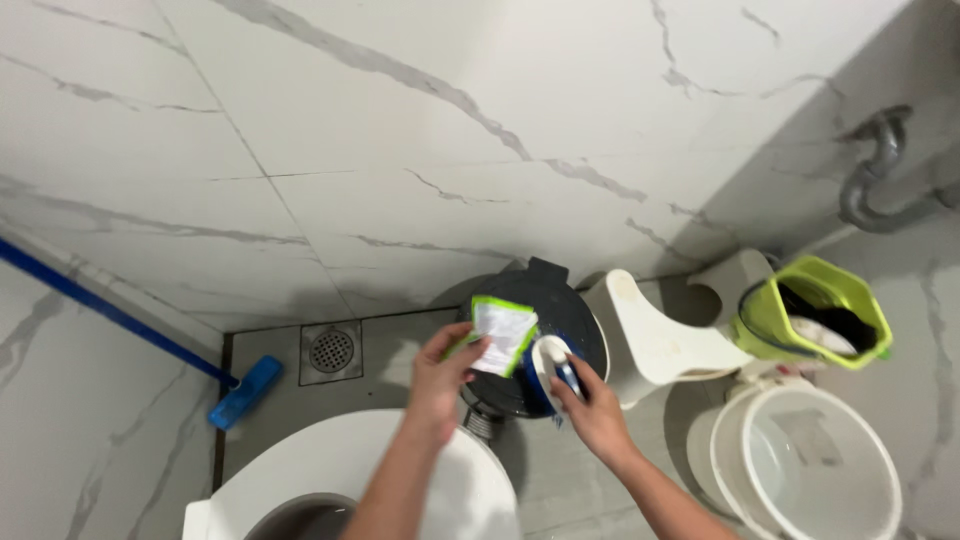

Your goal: The person cleans a black trash can in a bathroom. They sprinkle powder on the lid, scrub it with a brush, rinse with water from a jug, and wipe the lid with a cloth. The person also uses a toothbrush to clean the rim.

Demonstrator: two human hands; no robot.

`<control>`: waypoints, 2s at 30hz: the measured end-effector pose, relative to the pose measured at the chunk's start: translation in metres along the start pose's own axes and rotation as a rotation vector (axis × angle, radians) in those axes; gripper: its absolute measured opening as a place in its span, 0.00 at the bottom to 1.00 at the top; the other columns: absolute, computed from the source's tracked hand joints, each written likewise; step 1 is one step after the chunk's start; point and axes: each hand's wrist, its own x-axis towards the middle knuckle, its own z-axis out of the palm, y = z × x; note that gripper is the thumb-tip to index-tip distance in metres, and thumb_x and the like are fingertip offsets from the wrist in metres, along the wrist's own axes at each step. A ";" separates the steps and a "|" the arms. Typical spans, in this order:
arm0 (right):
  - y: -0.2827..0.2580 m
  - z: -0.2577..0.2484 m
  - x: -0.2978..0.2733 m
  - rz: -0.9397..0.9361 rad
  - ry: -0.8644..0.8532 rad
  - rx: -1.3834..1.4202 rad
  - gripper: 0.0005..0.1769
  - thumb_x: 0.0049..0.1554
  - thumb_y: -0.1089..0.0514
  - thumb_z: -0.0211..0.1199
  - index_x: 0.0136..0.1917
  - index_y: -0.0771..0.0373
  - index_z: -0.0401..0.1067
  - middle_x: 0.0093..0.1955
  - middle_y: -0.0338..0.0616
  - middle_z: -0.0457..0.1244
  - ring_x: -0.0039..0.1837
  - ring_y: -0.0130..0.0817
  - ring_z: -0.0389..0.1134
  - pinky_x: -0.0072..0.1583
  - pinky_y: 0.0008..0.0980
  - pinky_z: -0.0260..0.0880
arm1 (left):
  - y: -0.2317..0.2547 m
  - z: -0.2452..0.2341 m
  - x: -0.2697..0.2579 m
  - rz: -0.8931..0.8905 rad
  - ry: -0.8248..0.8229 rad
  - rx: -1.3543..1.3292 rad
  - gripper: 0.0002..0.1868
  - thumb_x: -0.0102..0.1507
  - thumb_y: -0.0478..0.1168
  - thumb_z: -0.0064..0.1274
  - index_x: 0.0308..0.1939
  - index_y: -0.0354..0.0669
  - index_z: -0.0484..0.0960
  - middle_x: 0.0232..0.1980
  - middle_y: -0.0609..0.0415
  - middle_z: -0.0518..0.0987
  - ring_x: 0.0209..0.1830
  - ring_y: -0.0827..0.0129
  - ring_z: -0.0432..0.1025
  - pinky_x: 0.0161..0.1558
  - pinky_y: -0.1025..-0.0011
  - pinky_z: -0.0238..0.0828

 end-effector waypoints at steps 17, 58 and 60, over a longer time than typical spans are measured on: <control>0.002 0.022 0.036 -0.365 -0.042 -0.562 0.28 0.50 0.56 0.71 0.63 0.61 0.70 0.52 0.56 0.71 0.52 0.52 0.74 0.55 0.46 0.74 | 0.037 -0.224 -0.028 -0.300 -0.019 0.763 0.17 0.56 0.34 0.65 0.48 0.42 0.81 0.42 0.51 0.84 0.39 0.66 0.73 0.43 0.68 0.71; -0.029 0.049 0.040 -0.211 -0.147 -0.691 0.36 0.52 0.50 0.73 0.69 0.62 0.64 0.54 0.57 0.71 0.56 0.50 0.74 0.61 0.42 0.74 | -0.010 -0.219 -0.052 0.471 0.193 1.110 0.38 0.50 0.35 0.64 0.66 0.44 0.73 0.67 0.47 0.75 0.70 0.53 0.67 0.71 0.58 0.59; -0.036 0.056 0.047 -0.128 -0.175 -0.721 0.36 0.54 0.49 0.72 0.69 0.63 0.64 0.54 0.58 0.71 0.57 0.50 0.74 0.62 0.42 0.74 | 0.001 -0.154 -0.044 0.455 0.055 1.141 0.36 0.52 0.34 0.63 0.65 0.43 0.72 0.68 0.44 0.71 0.72 0.50 0.62 0.70 0.58 0.55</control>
